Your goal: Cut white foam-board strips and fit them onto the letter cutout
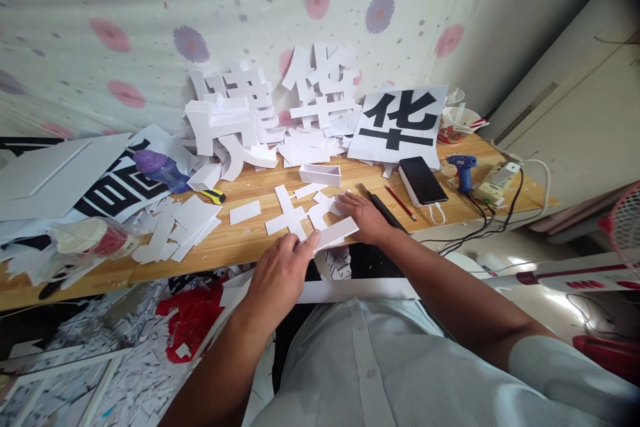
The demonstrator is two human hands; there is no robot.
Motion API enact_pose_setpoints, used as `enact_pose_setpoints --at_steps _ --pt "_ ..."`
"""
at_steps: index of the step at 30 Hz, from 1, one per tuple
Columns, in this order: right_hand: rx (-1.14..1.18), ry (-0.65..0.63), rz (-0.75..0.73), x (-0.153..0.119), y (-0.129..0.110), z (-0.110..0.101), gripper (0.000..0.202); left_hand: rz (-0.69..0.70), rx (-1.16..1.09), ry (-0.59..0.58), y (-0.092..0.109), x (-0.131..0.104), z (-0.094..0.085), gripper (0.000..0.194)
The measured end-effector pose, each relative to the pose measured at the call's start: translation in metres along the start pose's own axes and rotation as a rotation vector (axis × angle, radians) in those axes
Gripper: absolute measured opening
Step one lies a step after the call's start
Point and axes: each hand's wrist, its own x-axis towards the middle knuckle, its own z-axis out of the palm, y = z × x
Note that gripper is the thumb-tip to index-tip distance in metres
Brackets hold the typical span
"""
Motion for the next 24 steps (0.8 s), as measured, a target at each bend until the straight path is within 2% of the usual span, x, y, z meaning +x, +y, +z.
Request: enact_pose_setpoints --at_steps 4,8,10,12,14,17,21,24 --pt "0.063 0.046 0.021 0.006 0.002 -0.001 0.045 0.054 -0.047 0.025 0.015 -0.012 0.013 0.054" --pt "0.157 0.130 0.037 -0.010 -0.009 -0.014 0.041 0.061 -0.158 0.046 0.024 -0.021 0.028 0.060" --pt "0.379 0.229 0.090 -0.027 -0.020 -0.023 0.038 0.061 -0.242 0.052 0.025 -0.024 0.036 0.062" --pt "0.637 0.296 0.240 -0.047 -0.032 -0.032 0.038 0.066 -0.338 0.052 0.026 -0.028 0.044 0.062" --pt "0.949 0.264 0.364 -0.067 -0.044 -0.039 0.040 0.065 -0.424 0.049 0.027 -0.031 0.053 0.060" --pt "1.233 0.199 0.394 -0.093 -0.060 -0.049 0.044 0.064 -0.500 0.035 0.031 -0.035 0.065 0.058" --pt "1.359 0.141 0.380 -0.111 -0.074 -0.055 0.048 0.060 -0.488 0.020 0.039 -0.033 0.079 0.058" --pt "1.362 0.179 0.431 -0.116 -0.078 -0.051 0.058 0.068 -0.477 -0.014 0.048 -0.028 0.085 0.061"
